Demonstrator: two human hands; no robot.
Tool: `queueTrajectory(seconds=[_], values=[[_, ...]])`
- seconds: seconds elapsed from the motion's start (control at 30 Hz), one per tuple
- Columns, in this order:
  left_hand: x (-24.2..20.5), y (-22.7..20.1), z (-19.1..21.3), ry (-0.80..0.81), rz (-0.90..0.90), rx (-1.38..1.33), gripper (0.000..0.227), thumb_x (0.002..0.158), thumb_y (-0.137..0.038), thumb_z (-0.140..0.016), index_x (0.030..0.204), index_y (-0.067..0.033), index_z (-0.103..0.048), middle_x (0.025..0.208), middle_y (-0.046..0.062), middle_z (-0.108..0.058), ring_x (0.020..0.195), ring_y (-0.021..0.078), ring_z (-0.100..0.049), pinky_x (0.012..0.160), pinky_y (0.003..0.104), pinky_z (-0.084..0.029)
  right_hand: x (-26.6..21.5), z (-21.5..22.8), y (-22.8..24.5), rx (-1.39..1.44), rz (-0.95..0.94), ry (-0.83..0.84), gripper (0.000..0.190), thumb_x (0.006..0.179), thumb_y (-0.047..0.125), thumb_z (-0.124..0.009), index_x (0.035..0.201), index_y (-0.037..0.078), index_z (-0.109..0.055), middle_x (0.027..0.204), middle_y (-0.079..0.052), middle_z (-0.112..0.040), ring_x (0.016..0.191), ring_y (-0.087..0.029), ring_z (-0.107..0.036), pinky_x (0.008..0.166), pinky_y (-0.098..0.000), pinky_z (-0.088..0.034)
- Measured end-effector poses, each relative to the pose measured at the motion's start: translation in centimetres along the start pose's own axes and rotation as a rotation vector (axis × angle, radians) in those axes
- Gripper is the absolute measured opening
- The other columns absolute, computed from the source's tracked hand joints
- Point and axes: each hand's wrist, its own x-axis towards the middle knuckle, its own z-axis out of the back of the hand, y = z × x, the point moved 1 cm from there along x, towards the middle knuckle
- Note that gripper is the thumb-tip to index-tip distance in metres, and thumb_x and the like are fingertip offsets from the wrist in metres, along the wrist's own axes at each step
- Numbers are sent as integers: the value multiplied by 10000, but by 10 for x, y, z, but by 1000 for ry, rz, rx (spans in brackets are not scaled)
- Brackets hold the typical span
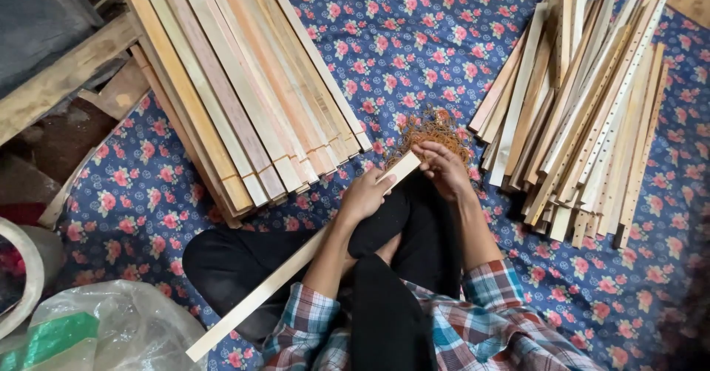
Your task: The person sits on a mat on the floor and sorts long thin wooden strips. They pick up strips one at a time, hold and turn them to look them over, and place them onto a growing stack beside them, occasionally reaching toward a pile of fibrous material between the stacks.
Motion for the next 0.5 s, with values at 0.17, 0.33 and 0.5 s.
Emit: queueTrajectory(seconds=[0.17, 0.33, 0.5], values=[[-4, 5, -4, 9, -32, 3, 455, 928, -430, -580, 1220, -97, -681, 895, 40, -778, 787, 163, -755, 790, 320, -551, 0, 4, 38, -190, 143, 93, 482, 869, 8, -749, 1277, 82, -503, 1109, -184, -742, 629, -180, -737, 418, -191, -476], [-15, 4, -9, 20, -87, -31, 431, 924, -400, -616, 1184, -68, -704, 853, 56, -780, 719, 162, -748, 745, 289, -555, -19, -44, 78, -485, 126, 358, 680, 760, -41, -823, 1321, 44, -450, 915, -178, -738, 611, -143, -691, 466, -194, -511], [-30, 0, -9, 60, -116, -67, 396, 906, -360, -638, 1150, -64, -731, 821, 58, -779, 662, 142, -737, 701, 280, -559, -16, -27, 63, -425, -106, 583, 709, 774, 84, -832, 1356, 16, -433, 914, -166, -747, 648, -109, -688, 477, -188, -565]])
